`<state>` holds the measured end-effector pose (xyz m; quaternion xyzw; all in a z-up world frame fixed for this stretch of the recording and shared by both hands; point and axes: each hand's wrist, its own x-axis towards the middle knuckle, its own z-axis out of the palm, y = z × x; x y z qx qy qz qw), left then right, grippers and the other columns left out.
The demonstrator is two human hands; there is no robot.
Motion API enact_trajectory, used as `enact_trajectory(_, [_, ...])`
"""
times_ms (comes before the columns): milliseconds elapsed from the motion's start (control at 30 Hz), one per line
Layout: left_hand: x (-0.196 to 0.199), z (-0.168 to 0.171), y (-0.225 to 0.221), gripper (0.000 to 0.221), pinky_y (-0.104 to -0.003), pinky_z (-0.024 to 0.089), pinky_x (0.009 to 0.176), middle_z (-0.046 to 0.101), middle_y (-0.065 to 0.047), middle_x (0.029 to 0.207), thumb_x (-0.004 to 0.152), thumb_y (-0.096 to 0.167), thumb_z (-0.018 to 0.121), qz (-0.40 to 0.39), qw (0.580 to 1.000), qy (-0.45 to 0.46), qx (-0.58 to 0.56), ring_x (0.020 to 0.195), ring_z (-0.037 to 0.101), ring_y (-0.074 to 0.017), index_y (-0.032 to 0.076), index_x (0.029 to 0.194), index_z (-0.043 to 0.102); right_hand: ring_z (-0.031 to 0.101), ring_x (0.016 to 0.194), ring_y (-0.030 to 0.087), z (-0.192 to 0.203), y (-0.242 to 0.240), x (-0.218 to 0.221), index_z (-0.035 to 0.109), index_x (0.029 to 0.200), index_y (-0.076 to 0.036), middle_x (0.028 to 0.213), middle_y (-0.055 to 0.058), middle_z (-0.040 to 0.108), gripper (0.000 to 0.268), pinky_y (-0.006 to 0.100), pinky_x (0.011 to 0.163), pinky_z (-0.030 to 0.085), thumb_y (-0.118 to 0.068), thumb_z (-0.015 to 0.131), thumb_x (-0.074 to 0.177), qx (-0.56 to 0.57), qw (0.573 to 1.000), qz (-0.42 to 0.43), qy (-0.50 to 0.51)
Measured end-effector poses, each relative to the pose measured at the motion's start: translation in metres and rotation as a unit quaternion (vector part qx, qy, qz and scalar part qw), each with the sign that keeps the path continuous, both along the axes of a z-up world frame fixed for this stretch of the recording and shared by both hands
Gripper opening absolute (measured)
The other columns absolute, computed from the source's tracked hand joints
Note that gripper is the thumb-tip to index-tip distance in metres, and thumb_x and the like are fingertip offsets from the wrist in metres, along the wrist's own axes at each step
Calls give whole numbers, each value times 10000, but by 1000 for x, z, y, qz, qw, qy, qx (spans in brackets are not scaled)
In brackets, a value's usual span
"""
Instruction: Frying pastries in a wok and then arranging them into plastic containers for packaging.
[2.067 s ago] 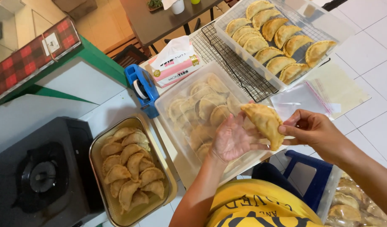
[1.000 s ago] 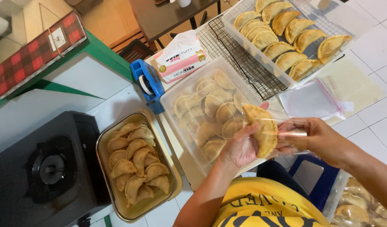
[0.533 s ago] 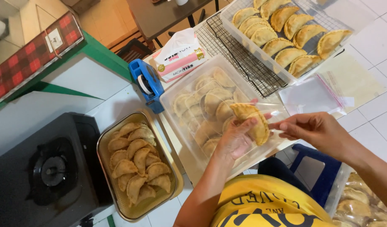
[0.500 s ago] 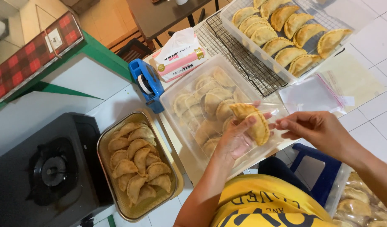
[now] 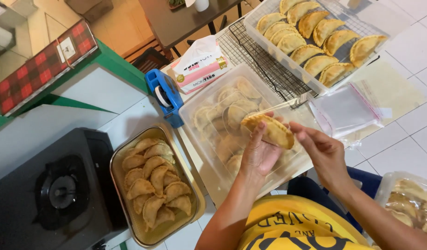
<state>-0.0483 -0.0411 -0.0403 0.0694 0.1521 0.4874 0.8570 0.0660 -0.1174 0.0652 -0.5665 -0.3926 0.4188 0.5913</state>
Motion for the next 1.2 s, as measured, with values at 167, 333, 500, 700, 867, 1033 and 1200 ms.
enact_trajectory(167, [-15,-9,6,567,-563,500,1091,704,-117,1213,949,399,762,16,999,19,20,1145,682,-285,188,1442,576,654,1054,141,10,7,-1,755,1161,6,1085,131,776,214,361,1048,526,-114,630,1034,30,999,-11,2])
enact_trajectory(333, [-51,42,8,392,-387,607,894,760,-140,1109,943,232,770,44,952,194,231,1029,743,-218,132,1296,635,681,1024,152,-4,10,28,756,1182,-27,1129,126,778,258,311,902,550,-163,588,1041,29,997,52,-40])
enact_trajectory(500, [-54,72,8,300,-266,614,776,761,-68,983,916,150,787,25,853,394,342,933,729,-151,99,1193,685,727,1135,196,-5,10,37,749,1190,-46,1181,117,778,301,309,900,613,-221,572,1020,9,996,86,-28])
enact_trajectory(700, [-43,102,-4,290,-256,596,848,776,-78,1081,1044,314,599,46,790,470,392,1020,720,-150,77,1113,751,737,1220,267,3,5,46,703,1296,-66,1212,183,777,371,327,890,584,-226,565,990,2,996,83,-23])
enact_trajectory(867, [-33,101,-3,231,-288,577,934,757,-84,1077,1097,243,546,117,789,424,428,1065,728,-186,80,1110,709,661,1166,209,-15,2,49,599,1443,-67,1323,154,723,520,330,952,560,-164,606,932,-38,994,68,74])
enact_trajectory(1033, [-26,96,-1,296,-301,551,967,765,-86,1012,1093,306,518,127,784,452,406,997,750,-187,58,1111,678,671,1104,183,-37,-4,49,733,1243,-60,1316,113,742,370,301,933,542,-283,568,999,-11,997,53,50])
enact_trajectory(1200, [-20,88,-8,434,-294,602,849,775,-172,1086,1024,316,597,94,811,470,335,1037,735,-182,59,1373,589,636,996,144,-26,-5,34,719,1269,-42,1226,91,752,368,319,851,621,-257,521,1046,-24,998,-3,59])
